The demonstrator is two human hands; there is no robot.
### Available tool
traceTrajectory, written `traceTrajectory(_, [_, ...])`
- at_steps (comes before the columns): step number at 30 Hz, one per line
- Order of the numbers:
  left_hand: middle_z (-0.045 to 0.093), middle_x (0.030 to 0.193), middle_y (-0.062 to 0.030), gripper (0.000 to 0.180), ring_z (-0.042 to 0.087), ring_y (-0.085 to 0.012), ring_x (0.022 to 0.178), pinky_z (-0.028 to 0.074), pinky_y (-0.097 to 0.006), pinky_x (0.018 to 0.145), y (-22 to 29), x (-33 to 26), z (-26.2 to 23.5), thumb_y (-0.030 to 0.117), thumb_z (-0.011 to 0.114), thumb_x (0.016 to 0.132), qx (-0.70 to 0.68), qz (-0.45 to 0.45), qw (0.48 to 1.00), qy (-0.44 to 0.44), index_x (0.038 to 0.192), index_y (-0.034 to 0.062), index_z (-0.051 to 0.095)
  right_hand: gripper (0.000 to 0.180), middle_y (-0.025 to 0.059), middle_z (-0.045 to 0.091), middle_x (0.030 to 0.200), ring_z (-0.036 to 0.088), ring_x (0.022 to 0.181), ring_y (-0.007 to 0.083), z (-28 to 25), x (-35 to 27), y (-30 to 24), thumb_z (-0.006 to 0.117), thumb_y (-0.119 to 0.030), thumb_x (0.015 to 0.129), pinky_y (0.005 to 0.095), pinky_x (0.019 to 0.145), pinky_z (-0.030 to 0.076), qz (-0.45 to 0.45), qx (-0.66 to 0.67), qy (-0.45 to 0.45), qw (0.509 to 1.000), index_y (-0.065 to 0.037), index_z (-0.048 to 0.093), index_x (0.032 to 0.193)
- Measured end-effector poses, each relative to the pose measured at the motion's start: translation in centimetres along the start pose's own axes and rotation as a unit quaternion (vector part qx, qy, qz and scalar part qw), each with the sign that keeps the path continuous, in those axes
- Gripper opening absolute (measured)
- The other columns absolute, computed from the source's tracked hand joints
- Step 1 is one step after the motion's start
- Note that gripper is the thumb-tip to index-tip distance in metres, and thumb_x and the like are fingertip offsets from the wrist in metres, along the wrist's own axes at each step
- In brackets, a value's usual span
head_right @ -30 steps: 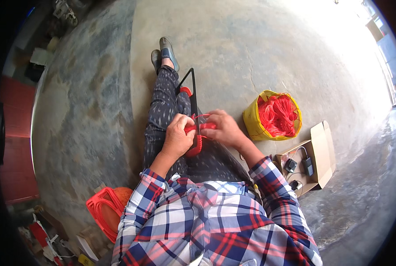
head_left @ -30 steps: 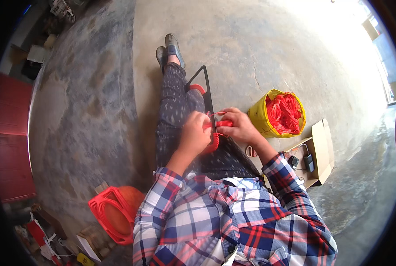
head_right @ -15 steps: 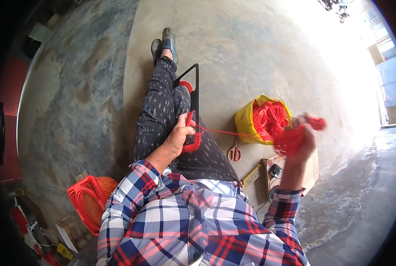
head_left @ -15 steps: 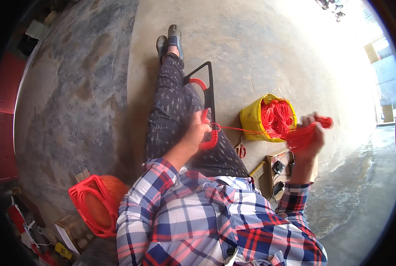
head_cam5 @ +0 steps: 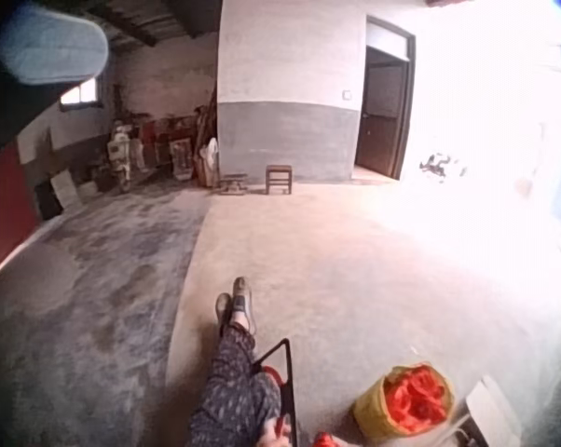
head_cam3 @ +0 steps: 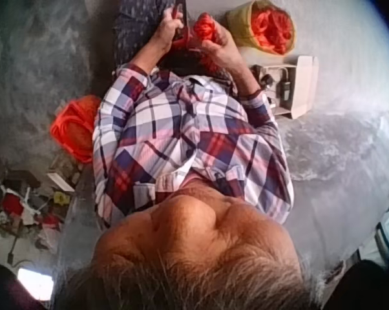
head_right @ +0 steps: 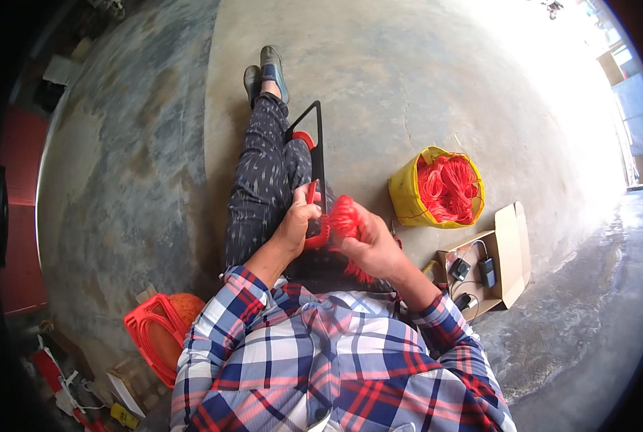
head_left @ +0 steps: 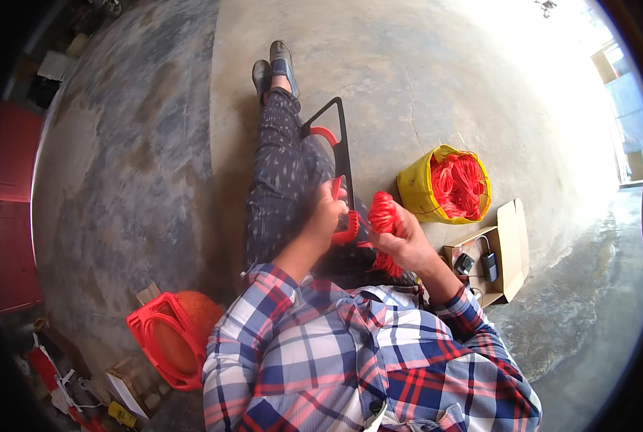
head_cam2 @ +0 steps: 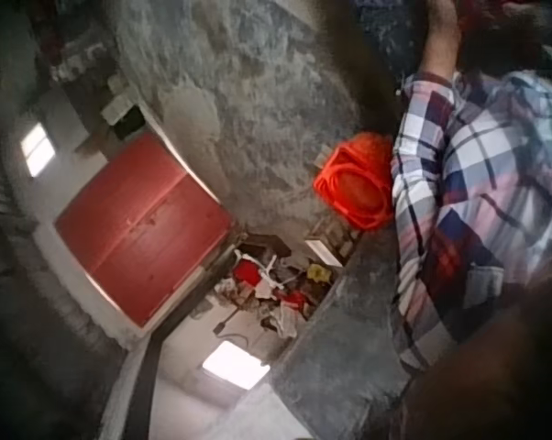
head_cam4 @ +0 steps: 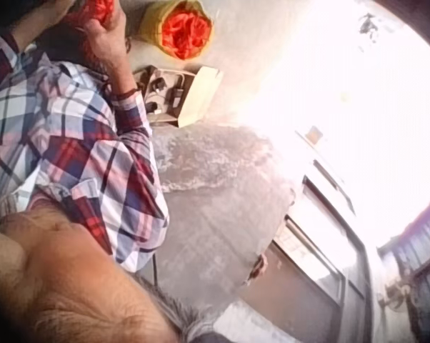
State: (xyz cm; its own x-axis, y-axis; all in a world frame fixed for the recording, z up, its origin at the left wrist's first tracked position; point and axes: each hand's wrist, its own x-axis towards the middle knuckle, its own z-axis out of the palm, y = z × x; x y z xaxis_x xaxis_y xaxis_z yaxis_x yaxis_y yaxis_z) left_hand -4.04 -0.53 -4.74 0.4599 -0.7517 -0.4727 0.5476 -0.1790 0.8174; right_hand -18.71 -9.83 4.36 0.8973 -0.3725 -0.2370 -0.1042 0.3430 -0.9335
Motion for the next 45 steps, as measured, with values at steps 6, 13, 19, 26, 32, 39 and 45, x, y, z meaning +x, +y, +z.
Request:
traceTrajectory(6, [0.061,0.105,-0.0151,0.043,0.057,-0.0265,0.098,0.044,-0.036,0.089,4.3,-3.1,3.1,0.009,0.067,0.076,0.379,0.365,0.849,0.044,0.116,0.0011,0.053,0.02,0.0032,0.052,0.075,0.05,0.064,0.0117,-0.8,-0.8,-6.5,0.062,-0.005,0.073,0.0263,0.059,0.041,-0.064,0.053,-0.05,0.995,-0.002,0.05,0.089])
traceTrajectory(13, [0.057,0.063,-0.0022,0.017,0.05,-0.0069,0.048,0.04,-0.021,0.044,2.4,-1.5,-1.4,0.019,0.058,0.093,0.087,-0.007,0.993,0.081,0.095,0.0019,0.057,0.02,0.0142,0.061,0.083,0.063,0.074,0.0336,-4.1,4.1,-0.8,0.063,-0.009,0.074,0.0415,0.066,0.05,-0.109,-0.609,-0.01,0.786,-0.009,0.067,0.094])
traceTrajectory(19, [0.065,0.065,-0.0138,0.026,0.063,-0.0227,0.053,0.047,-0.034,0.05,2.9,-1.5,-0.5,0.026,0.055,0.094,0.435,0.239,0.847,0.19,0.083,0.0018,0.059,0.019,0.0172,0.063,0.088,0.063,0.085,0.0344,-1.9,6.1,3.2,0.065,-0.009,0.076,0.0391,0.077,0.051,-0.053,-0.461,-0.007,0.886,0.0,0.066,0.092])
traceTrajectory(26, [0.047,0.06,0.0046,0.018,0.033,-0.0019,0.043,0.022,-0.019,0.036,6.4,-3.4,2.0,0.017,0.057,0.093,0.091,0.131,0.987,0.008,0.076,0.0098,0.056,0.028,0.0137,0.055,0.121,0.056,0.109,0.0297,-1.0,4.2,0.8,0.071,-0.011,0.078,0.036,0.091,0.047,-0.247,-0.377,0.021,0.893,-0.004,0.063,0.104])
traceTrajectory(32, [0.046,0.059,0.0058,0.016,0.027,-0.0014,0.038,0.018,-0.02,0.034,5.8,-1.6,0.8,0.019,0.062,0.091,-0.049,-0.043,0.998,0.013,0.079,0.01,0.054,0.023,0.003,0.06,0.087,0.059,0.083,0.0165,-6.3,1.4,-4.6,0.047,-0.027,0.1,0.0356,0.086,0.046,-0.204,0.208,0.136,0.947,-0.006,0.053,0.105])
traceTrajectory(39, [0.064,0.072,-0.02,0.014,0.034,-0.0087,0.034,0.026,-0.024,0.031,3.0,-0.2,0.9,0.019,0.049,0.088,-0.068,-0.149,0.986,0.018,0.095,0.0065,0.051,0.034,-0.0051,0.034,0.053,0.03,0.039,0.0069,-6.8,-7.8,-8.3,0.044,-0.038,0.099,0.0233,0.038,0.024,-0.159,0.086,0.192,0.965,-0.004,0.05,0.097])
traceTrajectory(45, [0.063,0.072,-0.0168,0.011,0.038,-0.0077,0.039,0.027,-0.021,0.034,2.9,-0.3,-0.1,0.013,0.055,0.081,-0.137,-0.209,0.968,-0.011,0.09,0.009,0.051,0.026,-0.0062,0.035,0.054,0.031,0.042,0.0035,-11.1,-10.1,-6.6,0.046,-0.03,0.1,0.0224,0.039,0.025,-0.076,0.099,0.344,0.93,-0.008,0.053,0.09])
